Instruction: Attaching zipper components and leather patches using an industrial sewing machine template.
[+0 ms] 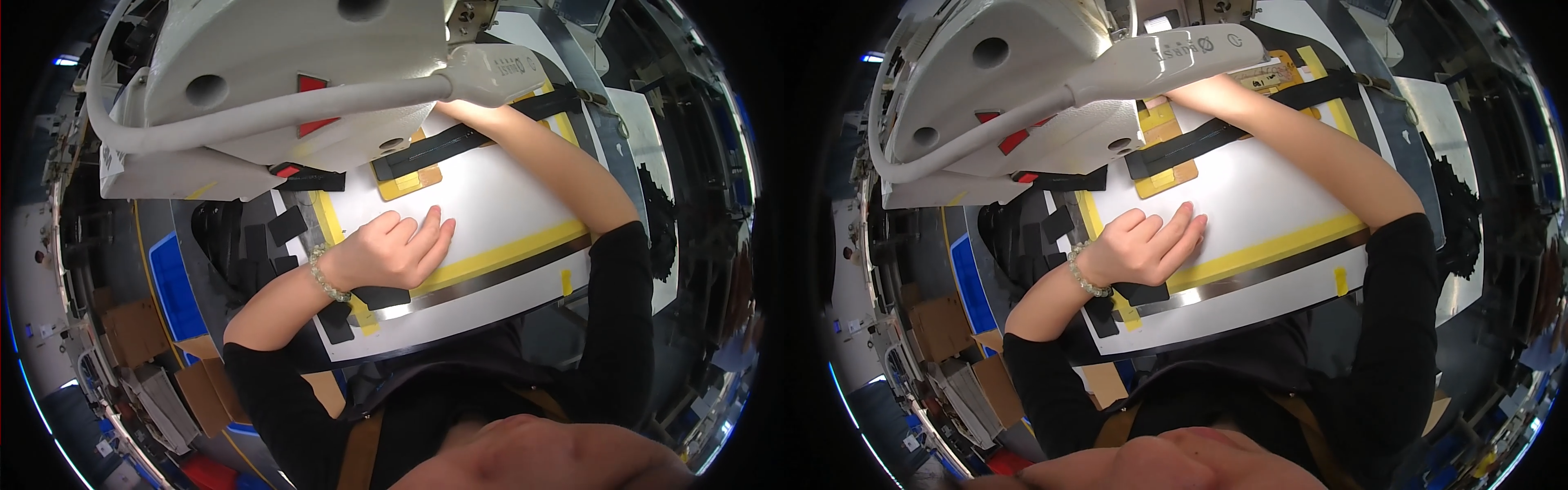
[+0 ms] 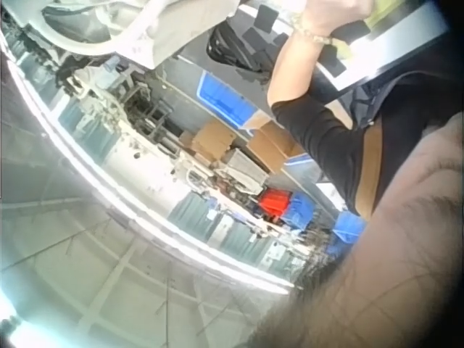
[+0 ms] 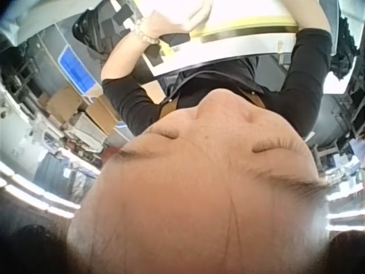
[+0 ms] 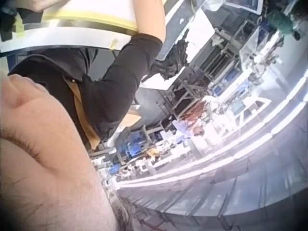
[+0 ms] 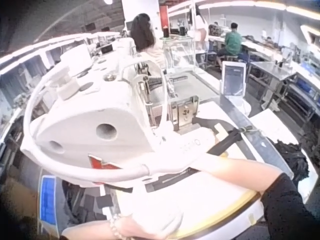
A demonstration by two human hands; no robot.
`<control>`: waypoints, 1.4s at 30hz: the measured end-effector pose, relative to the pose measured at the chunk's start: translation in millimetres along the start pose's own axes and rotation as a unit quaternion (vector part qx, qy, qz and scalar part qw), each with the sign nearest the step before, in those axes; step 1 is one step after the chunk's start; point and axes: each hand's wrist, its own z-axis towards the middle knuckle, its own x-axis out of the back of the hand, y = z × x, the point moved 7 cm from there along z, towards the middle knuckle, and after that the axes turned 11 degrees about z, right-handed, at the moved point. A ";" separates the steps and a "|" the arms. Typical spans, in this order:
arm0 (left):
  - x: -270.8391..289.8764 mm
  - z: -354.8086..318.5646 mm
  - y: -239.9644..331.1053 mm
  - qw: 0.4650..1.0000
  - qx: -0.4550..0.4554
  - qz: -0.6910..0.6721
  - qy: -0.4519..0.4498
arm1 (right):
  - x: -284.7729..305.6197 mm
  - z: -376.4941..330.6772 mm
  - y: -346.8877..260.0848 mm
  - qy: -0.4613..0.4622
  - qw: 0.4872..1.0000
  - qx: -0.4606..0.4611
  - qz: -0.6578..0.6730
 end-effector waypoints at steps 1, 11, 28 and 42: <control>1.8 0.1 0.3 1.000 -0.002 -0.006 0.008 | 1.7 -5.1 -1.4 0.006 0.999 -0.003 0.039; -5.5 -4.2 -3.0 0.999 0.030 -0.002 0.015 | -17.5 -70.3 5.5 -0.170 0.950 0.226 -0.133; -24.8 -6.0 -12.2 0.992 0.102 -0.030 -0.063 | -4.7 -64.6 11.3 -0.075 0.961 0.216 -0.156; -23.0 -4.2 -13.5 0.992 0.105 -0.029 -0.061 | -1.6 -63.1 18.0 -0.073 0.966 0.206 -0.140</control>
